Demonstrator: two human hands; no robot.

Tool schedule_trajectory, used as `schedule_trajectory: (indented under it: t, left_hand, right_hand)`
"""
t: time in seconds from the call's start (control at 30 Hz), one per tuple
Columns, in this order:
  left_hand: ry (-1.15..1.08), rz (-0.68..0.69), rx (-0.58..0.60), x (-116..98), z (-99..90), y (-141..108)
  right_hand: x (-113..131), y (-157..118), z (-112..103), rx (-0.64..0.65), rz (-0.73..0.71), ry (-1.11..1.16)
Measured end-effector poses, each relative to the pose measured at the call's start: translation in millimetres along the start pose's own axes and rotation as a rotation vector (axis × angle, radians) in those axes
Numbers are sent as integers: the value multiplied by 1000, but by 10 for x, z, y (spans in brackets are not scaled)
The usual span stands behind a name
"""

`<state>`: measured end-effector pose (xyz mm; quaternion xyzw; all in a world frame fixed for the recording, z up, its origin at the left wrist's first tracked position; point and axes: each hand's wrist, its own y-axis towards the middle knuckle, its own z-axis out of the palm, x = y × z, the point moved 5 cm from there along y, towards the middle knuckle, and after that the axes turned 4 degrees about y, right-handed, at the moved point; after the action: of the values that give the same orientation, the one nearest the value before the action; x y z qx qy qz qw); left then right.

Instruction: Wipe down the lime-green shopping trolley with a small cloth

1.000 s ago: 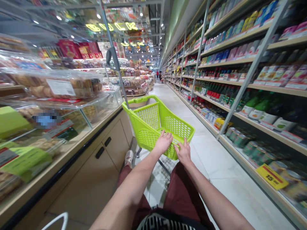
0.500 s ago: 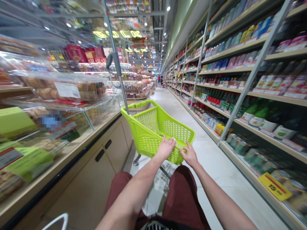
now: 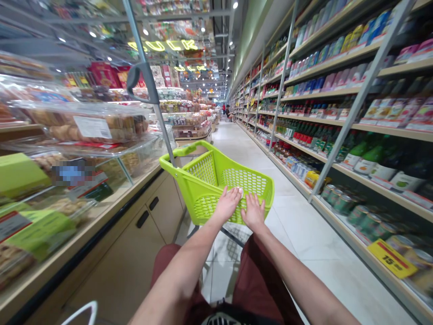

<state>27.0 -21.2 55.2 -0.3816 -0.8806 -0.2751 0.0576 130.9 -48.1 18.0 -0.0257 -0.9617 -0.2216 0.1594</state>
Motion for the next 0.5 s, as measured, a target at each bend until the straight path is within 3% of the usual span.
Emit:
schedule_trajectory:
  t: [0.23,0.3,0.5]
  left_hand:
    - [37,-264,40,606,19,-142]
    - [32,-281,38,584,17,-156]
    - [10,-197,6,212,5,-88]
  right_hand:
    - [-174,34,-59,43,15,28]
    - [-111,46,-71,33,45,16]
    - [247,122,12,67,-6,25]
